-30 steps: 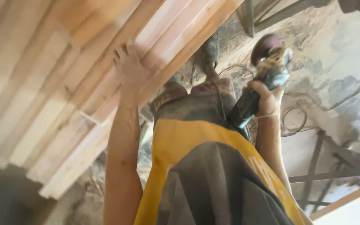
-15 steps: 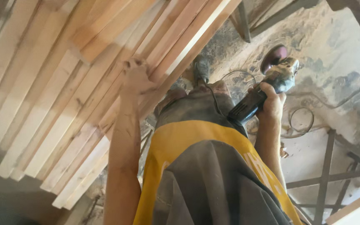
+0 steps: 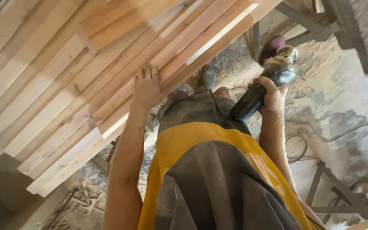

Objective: The person sands the underside of long wooden beams using a handheld power sander, moving the sander along the length of the wood while holding onto other beams for stability.

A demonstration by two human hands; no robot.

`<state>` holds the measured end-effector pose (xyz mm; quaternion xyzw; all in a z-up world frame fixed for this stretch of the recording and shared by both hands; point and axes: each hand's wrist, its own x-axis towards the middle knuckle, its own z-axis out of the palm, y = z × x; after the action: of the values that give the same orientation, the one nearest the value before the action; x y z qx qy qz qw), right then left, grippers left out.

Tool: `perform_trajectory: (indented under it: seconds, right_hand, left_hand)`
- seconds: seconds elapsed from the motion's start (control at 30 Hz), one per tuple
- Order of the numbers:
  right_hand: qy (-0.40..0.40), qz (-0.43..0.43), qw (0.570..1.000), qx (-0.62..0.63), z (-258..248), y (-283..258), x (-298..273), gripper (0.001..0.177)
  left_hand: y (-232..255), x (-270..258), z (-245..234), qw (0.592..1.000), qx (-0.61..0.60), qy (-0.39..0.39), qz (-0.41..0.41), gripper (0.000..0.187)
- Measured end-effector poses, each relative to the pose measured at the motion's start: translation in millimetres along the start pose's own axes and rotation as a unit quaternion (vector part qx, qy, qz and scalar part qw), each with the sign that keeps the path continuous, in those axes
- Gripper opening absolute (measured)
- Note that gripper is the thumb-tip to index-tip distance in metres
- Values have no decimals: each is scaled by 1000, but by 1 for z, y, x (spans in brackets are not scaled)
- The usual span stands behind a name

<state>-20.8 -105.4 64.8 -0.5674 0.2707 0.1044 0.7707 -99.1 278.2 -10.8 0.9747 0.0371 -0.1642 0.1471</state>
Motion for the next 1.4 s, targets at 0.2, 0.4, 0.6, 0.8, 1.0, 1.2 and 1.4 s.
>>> perform_trajectory:
  seconds: [0.2,0.4,0.6,0.8,1.0,1.2,1.4]
  right_hand:
    - [11,18,1000,-13,-6,-13,9,31]
    - [18,16,1000,-3,-32,-24,17,33]
    - [30,29,999,16,-51,-25,25,37]
    - [-22,42,999,3,-44,-25,32,40]
    - [-81,53,994,-58,-24,-16,32,41]
    - [-138,-40,977,-155,21,-5,2,50]
    - [-181,-24,961,-206,98,44,-56,47]
  left_hand:
    - [2,11,18,989,132,65,-15,91]
    - [-45,32,8,991,23,-120,-51,66]
    - [-47,47,18,992,-38,-82,-85,76]
    - [-39,48,16,996,-7,-51,-73,72]
    - [-9,28,12,989,-42,1,-141,77]
    - [-8,-31,23,945,-27,257,-203,76]
    - [42,-128,30,799,-553,192,-141,39]
